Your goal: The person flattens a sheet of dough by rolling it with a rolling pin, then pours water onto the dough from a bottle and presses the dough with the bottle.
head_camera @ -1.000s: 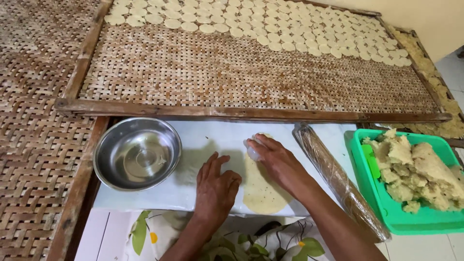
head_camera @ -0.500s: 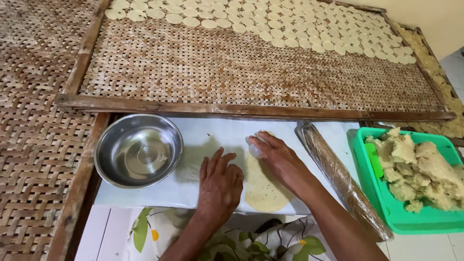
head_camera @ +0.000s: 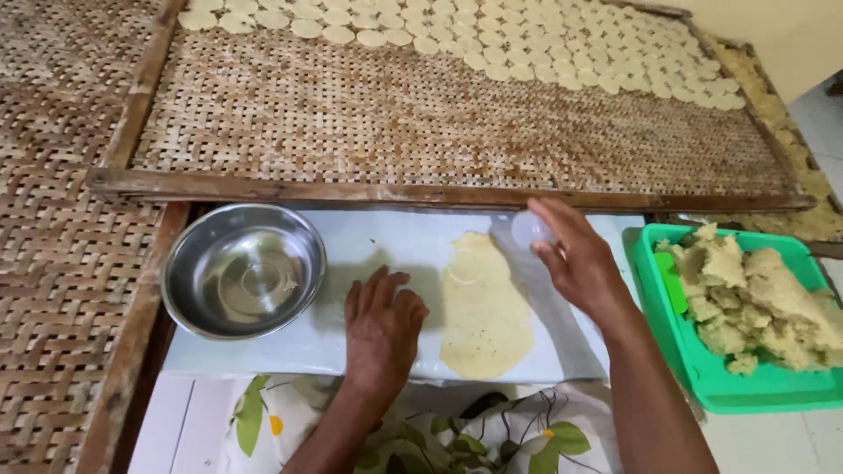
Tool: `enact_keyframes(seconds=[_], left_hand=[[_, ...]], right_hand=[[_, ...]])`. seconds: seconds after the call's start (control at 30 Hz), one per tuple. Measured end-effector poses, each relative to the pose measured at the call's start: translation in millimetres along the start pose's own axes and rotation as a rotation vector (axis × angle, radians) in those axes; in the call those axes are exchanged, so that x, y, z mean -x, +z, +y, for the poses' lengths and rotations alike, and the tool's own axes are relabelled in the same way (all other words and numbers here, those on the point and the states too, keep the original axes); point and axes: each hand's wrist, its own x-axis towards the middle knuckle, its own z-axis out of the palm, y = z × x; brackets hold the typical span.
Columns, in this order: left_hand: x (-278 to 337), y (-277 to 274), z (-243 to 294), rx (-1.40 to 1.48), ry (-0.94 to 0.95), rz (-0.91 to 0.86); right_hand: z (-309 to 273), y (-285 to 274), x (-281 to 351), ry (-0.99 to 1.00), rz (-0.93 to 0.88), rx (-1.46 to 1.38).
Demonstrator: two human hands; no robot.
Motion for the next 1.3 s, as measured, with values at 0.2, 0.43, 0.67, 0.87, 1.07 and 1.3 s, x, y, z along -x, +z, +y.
enact_keyframes(seconds=[0.2, 0.43, 0.67, 0.87, 1.07, 1.3], left_hand=[[5, 4, -4, 0.030, 0.012, 0.039], [3, 5, -3, 0.011, -0.032, -0.018], [2, -1, 1, 0.021, -0.063, -0.055], [3, -3, 1, 0.038, -0.052, -0.055], [3, -3, 2, 0.039, -0.055, -0.055], [7, -1, 1, 0.043, -0.031, -0.012]], right_hand=[[2, 7, 18, 0.026, -0.135, 0.085], [-10, 24, 23, 0.017, -0.235, -0.019], [-11, 32, 18, 0.060, -0.313, 0.084], [-6, 37, 19, 0.059, -0.320, 0.080], [-16, 32, 16, 0.117, -0.363, 0.099], [-6, 38, 17, 0.111, -0.353, 0.104]])
